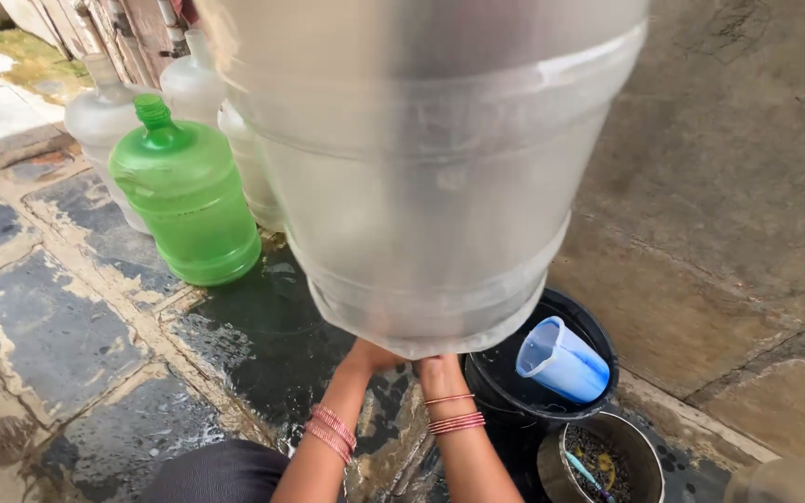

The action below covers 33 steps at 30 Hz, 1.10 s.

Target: The person pours water into a large plastic water bottle, then adds small dark granules from a metal pot into the bottle. They use a toothbrush to scrub the inside of the bottle neck and then wipe the exterior with a yellow sponge. The person handles multiple water bottles, moving them around the workspace.

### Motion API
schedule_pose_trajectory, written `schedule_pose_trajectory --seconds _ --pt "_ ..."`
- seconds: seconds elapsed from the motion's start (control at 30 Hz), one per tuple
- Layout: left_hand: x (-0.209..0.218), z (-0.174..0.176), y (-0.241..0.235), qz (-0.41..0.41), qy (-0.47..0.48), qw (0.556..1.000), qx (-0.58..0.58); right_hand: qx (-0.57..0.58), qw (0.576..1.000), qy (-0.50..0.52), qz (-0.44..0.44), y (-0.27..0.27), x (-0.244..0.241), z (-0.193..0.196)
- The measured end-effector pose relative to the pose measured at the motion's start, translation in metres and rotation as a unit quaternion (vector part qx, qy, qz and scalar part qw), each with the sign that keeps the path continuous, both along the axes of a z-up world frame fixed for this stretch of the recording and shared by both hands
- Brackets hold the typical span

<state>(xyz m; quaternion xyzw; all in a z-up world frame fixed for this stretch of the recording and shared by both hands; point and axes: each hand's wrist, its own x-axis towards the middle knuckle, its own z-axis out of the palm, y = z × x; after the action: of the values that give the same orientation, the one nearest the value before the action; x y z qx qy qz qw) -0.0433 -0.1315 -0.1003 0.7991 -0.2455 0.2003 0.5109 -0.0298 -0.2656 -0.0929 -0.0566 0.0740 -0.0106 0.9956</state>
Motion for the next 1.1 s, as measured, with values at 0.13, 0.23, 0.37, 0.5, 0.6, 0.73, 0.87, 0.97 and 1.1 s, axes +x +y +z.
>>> schedule_pose_trajectory --seconds 0.13,0.23,0.37,0.5,0.6,0.73,0.87,0.97,1.1 --pt "0.043 -0.004 -0.010 0.068 -0.014 0.998 -0.004 0.036 0.998 0.008 0.045 0.035 -0.005 -0.019" --pt "0.045 0.011 0.020 0.072 -0.020 0.996 -0.038 0.047 0.993 -0.012 0.107 0.060 0.005 -0.034" --pt "0.045 0.042 0.046 0.035 0.088 0.971 -0.219 0.033 0.990 -0.040 0.132 0.097 0.028 -0.045" --pt "0.055 0.052 0.054 -0.011 0.107 0.949 -0.296 0.106 0.987 0.013 0.119 0.106 0.027 -0.032" --pt "0.064 0.047 0.052 -0.021 0.128 0.933 -0.336 0.071 0.990 -0.042 0.113 0.100 0.029 -0.033" --pt "0.069 0.039 0.059 0.000 0.079 0.958 -0.275 0.106 0.986 -0.031 0.125 0.100 0.038 -0.038" --pt "0.086 0.009 0.080 0.017 0.025 0.986 -0.162 0.086 0.987 0.065 0.119 0.106 0.036 -0.030" --pt "0.098 -0.035 0.096 0.083 0.017 0.995 -0.060 -0.034 0.985 0.054 0.159 0.114 0.033 -0.029" --pt "0.100 -0.069 0.099 0.139 0.011 0.990 0.036 -0.068 0.984 -0.014 0.162 0.122 0.024 -0.034"
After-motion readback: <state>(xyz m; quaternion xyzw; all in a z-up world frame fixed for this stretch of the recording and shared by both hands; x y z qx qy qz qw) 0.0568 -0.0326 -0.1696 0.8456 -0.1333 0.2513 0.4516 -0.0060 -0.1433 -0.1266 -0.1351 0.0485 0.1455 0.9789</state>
